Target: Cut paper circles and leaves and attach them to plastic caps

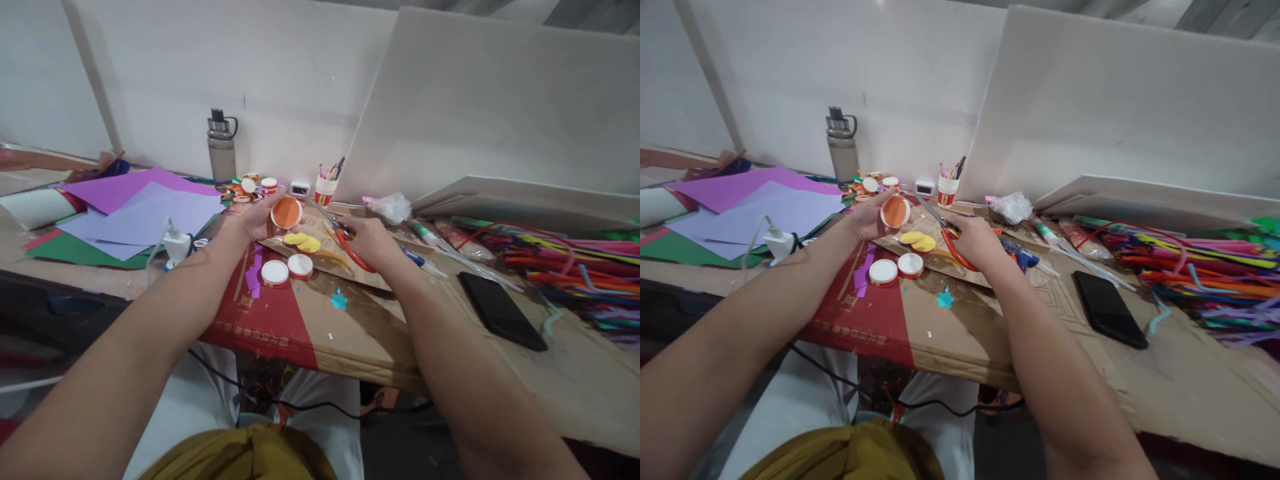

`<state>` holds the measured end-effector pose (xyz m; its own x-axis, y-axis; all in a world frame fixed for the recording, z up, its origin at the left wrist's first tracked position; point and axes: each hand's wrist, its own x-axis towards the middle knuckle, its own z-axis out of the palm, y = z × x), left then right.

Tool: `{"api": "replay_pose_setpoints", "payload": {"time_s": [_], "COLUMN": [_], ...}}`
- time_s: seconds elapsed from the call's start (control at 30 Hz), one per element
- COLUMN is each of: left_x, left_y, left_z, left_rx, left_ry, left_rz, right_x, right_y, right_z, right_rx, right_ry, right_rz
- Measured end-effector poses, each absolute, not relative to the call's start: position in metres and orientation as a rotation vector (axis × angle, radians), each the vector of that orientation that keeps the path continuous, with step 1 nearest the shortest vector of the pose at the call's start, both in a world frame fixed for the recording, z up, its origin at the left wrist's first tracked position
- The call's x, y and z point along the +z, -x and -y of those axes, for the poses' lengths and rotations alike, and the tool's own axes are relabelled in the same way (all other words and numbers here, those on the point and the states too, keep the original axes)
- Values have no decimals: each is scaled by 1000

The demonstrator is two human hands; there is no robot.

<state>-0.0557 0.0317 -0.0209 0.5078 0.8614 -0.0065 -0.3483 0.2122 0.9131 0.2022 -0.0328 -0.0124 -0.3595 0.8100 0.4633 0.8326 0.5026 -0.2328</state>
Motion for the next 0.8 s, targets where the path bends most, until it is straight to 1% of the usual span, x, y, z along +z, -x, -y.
{"api": "replay_pose_setpoints", "payload": {"time_s": [0.13,0.37,0.6,0.67,0.8], "left_x": [-19,-17,-15,-14,-11], "left_y": [49,46,51,53,52], "left_z": [-26,-22,-22,-22,-19], "left_rx": [950,1055,1216,1241,1267], "left_ry": [-1104,-1136,-1200,-1199,-1215], "left_rz": [-540,-484,-387,-392,-405], "right_x": [-19,-20,-15,-13,-8], "right_y": [-198,-191,-183,-181,-178], "right_z": [28,30,39,43,50], "right_rx": [119,264,489,509,439], "right_ry": [1305,1292,1099,1072,1059], "right_rz": [2102,2024,2084,2142,2215]}}
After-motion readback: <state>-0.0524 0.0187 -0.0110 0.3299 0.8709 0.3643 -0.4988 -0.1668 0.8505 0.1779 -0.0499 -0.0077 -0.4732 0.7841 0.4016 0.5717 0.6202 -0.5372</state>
